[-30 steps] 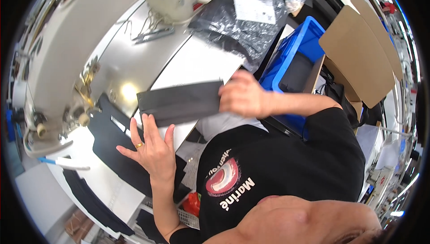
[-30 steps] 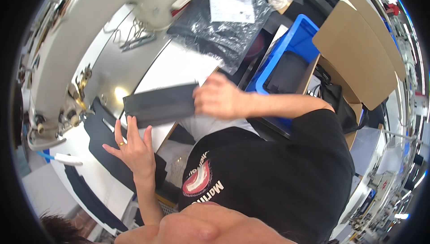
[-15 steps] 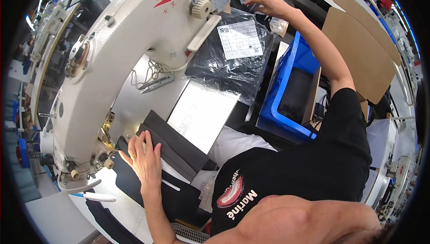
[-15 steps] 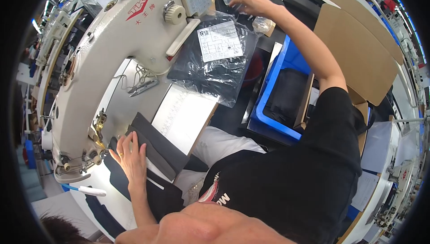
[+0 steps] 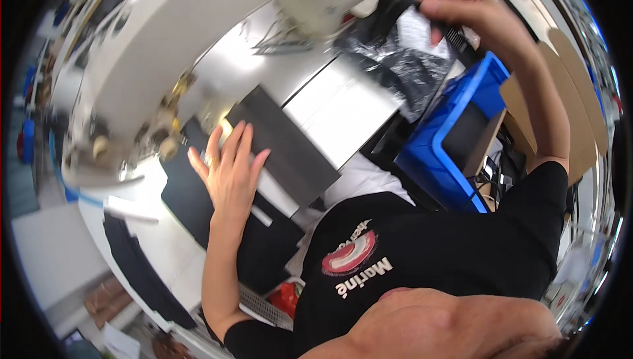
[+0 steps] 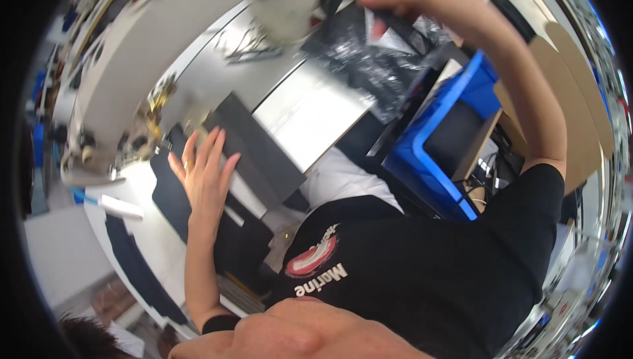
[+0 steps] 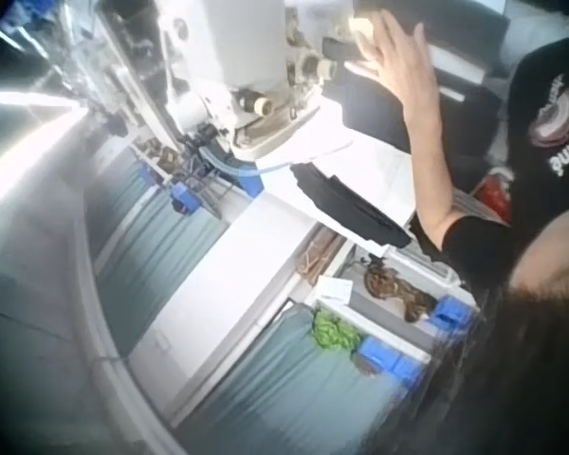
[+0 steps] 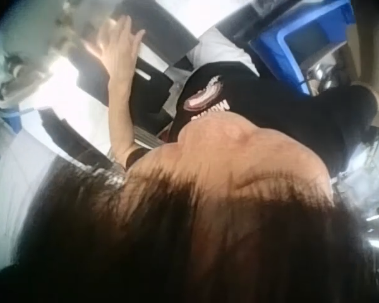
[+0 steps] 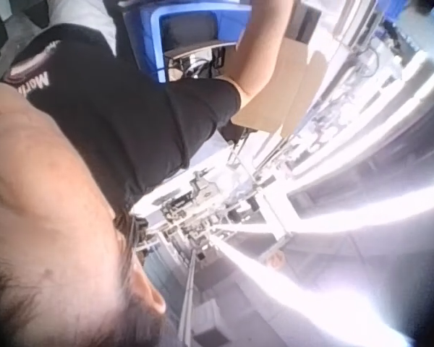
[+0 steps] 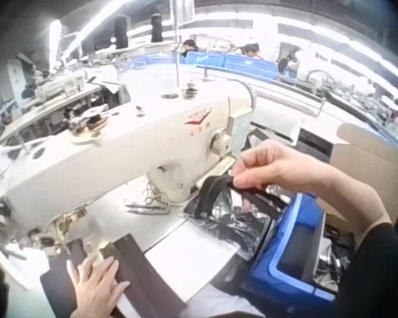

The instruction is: Sewing a zipper onto a piece of black material using an industrial sewing machine.

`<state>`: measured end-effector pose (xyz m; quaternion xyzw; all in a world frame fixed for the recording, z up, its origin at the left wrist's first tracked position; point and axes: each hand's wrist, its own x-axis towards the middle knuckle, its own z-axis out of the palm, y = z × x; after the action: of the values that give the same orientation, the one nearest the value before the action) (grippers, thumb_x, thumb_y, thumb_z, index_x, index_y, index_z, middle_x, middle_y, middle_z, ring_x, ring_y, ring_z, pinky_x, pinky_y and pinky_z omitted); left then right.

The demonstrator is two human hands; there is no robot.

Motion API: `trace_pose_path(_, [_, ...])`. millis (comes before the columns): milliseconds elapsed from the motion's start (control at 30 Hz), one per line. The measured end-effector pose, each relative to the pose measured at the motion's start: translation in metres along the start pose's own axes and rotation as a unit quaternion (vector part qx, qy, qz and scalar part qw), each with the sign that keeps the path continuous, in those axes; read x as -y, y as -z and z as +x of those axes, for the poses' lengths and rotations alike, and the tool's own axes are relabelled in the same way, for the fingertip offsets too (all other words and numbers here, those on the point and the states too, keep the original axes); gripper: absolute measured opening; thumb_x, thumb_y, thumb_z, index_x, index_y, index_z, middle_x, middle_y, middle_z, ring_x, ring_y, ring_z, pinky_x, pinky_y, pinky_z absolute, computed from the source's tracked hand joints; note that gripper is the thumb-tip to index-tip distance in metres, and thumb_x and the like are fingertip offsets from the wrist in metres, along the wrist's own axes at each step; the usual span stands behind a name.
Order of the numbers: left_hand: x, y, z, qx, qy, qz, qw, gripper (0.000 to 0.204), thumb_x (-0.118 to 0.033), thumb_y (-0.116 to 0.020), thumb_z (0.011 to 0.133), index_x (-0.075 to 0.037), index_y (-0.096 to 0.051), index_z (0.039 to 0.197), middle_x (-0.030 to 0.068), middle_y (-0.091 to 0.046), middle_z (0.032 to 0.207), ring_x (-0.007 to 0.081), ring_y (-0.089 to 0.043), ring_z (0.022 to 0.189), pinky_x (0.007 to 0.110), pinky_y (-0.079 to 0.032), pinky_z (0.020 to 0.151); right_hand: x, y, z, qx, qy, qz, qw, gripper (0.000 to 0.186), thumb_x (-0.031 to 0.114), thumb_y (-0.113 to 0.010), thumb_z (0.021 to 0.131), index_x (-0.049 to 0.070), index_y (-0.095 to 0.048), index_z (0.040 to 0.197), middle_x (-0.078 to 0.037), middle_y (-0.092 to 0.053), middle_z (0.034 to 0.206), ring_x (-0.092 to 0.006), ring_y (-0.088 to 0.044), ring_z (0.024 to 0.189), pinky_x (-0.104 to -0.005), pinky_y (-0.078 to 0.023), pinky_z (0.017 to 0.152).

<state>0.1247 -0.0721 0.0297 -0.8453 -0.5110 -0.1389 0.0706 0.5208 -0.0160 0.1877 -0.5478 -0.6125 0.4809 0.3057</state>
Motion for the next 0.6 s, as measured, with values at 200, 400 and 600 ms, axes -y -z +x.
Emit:
trace_pose_path(200, [0.001, -0.005, -0.002, -0.048, 0.006, -0.059, 0.997, 0.043, -0.036, -0.071, 0.081, -0.009, -0.067, 0.113, -0.0052, -0.059, 0.127, 0.0236, -0.044, 0.125, 0.063, -0.014, 0.108, -0.034, -0.18, 0.028, 0.242, -0.185, 0.229, 0.924, 0.018, 0.023, -0.061, 0.093, 0.005, -0.061, 0.092, -0.009, -0.071, 0.081, -0.0062, -0.063, 0.064, -0.0174, -0.049, 0.059])
trace_pose_path(400, [0.001, -0.008, -0.002, -0.06, 0.018, -0.097, 0.993, 0.041, -0.034, -0.074, 0.077, -0.009, -0.068, 0.109, -0.0051, -0.061, 0.126, 0.023, -0.044, 0.125, 0.063, -0.017, 0.106, -0.047, -0.2, 0.016, 0.187, -0.201, 0.212, 0.938, 0.023, 0.021, -0.069, 0.089, 0.006, -0.051, 0.09, -0.012, -0.071, 0.081, -0.0077, -0.062, 0.057, -0.0194, -0.05, 0.053])
trace_pose_path(600, [0.0, -0.007, 0.0, -0.047, 0.04, -0.119, 0.991, 0.042, -0.033, -0.075, 0.077, -0.011, -0.065, 0.112, -0.0038, -0.062, 0.123, 0.0246, -0.046, 0.124, 0.065, -0.022, 0.103, -0.042, -0.2, 0.008, 0.244, -0.156, 0.115, 0.95, 0.031, 0.018, -0.075, 0.085, 0.008, -0.045, 0.081, 0.001, -0.055, 0.058, -0.0053, -0.054, 0.046, -0.0188, -0.041, 0.042])
